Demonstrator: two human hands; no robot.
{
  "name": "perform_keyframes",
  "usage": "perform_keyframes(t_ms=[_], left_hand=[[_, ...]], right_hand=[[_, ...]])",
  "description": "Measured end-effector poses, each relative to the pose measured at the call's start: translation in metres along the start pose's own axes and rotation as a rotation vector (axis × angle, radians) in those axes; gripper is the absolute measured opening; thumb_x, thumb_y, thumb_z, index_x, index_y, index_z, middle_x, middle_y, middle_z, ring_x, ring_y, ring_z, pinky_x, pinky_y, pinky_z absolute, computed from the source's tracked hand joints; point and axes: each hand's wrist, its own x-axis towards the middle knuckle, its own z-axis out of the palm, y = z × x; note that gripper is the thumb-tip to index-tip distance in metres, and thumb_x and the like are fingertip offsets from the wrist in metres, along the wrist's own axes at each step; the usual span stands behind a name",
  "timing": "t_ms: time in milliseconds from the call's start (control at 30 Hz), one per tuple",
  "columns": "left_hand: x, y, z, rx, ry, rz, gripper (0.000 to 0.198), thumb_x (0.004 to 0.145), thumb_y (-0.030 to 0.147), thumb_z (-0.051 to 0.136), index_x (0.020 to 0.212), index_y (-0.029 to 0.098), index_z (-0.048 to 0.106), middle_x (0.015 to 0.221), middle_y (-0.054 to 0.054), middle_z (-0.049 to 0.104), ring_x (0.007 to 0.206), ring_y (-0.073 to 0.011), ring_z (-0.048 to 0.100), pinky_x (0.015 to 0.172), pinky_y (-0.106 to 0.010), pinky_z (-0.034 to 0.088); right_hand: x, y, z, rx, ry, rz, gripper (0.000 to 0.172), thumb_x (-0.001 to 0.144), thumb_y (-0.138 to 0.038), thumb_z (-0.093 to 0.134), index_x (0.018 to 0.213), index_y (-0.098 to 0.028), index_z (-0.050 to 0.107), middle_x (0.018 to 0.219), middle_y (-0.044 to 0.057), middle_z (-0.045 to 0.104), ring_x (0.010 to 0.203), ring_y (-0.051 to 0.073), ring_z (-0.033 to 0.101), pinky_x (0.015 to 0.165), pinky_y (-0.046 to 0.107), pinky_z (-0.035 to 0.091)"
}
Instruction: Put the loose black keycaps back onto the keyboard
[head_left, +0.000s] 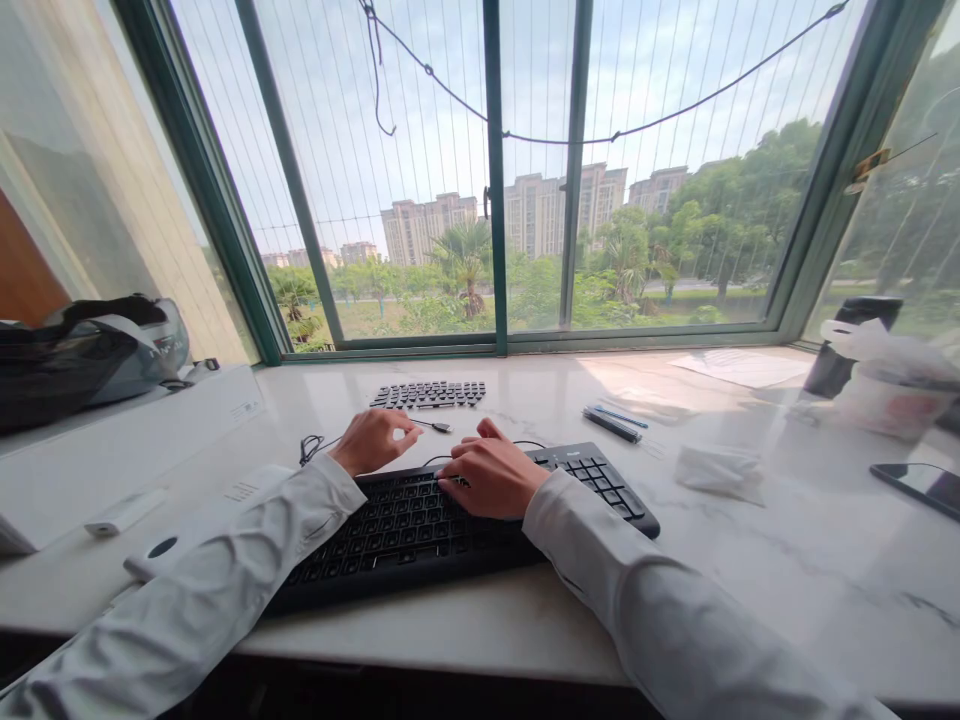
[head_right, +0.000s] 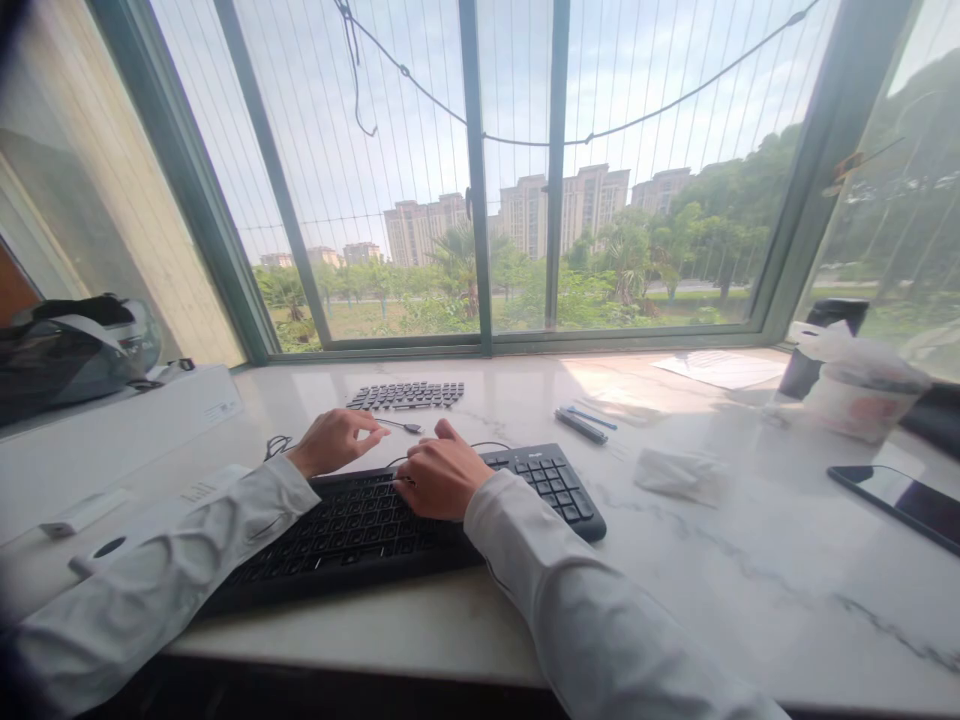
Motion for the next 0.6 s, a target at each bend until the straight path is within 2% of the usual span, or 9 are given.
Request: perform_keyframes(t_ms=[133,233,433,600], left_hand=[[0.005,-0.006,-0.002,0.094,0.028,-0.077,0.038,0.086,0.048,0.042,0.085,0.026,0.073,0.096,-0.001,0.071,0.086,-0.0209,0.063,0.064,-0.027,0.040],[0.019,-0.015,-0.004,0.167,0.002,-0.108,0.039,0.084,0.050,0.042,0.086,0.026,0.073,0.098,-0.002,0.071,0.088,-0.0233,0.063,0.066,-0.028,0.041],[0.074,-0.031,-0.004,0.291,-0.110,-0.150,0.040,0.081,0.051,0.043,0.089,0.027,0.074,0.093,-0.006,0.072,0.086,-0.0248,0.063,0.070,-0.029,0.042],[0.116,-0.031,0.013,0.268,-0.232,-0.045,0.036,0.079,0.048,0.047,0.093,0.028,0.073,0.098,-0.006,0.071,0.089,-0.0232,0.062,0.072,-0.028,0.042]], right_hand=[[0.000,-0.001,-0.001,-0.021,0.005,-0.008,0.033,0.091,-0.036,0.041,0.083,-0.021,0.070,0.078,0.004,0.070,0.074,0.014,0.058,0.080,0.036,0.022],[0.001,-0.004,-0.003,-0.053,-0.004,-0.016,0.035,0.091,-0.035,0.040,0.078,-0.020,0.070,0.076,0.004,0.070,0.071,0.014,0.059,0.080,0.036,0.024],[0.003,-0.008,0.001,-0.112,0.023,0.002,0.039,0.091,-0.035,0.039,0.073,-0.017,0.069,0.071,0.007,0.071,0.062,0.013,0.059,0.081,0.034,0.027],[0.003,-0.005,0.002,-0.138,0.047,-0.012,0.039,0.091,-0.034,0.037,0.072,-0.018,0.068,0.068,0.007,0.070,0.057,0.014,0.059,0.079,0.033,0.030]])
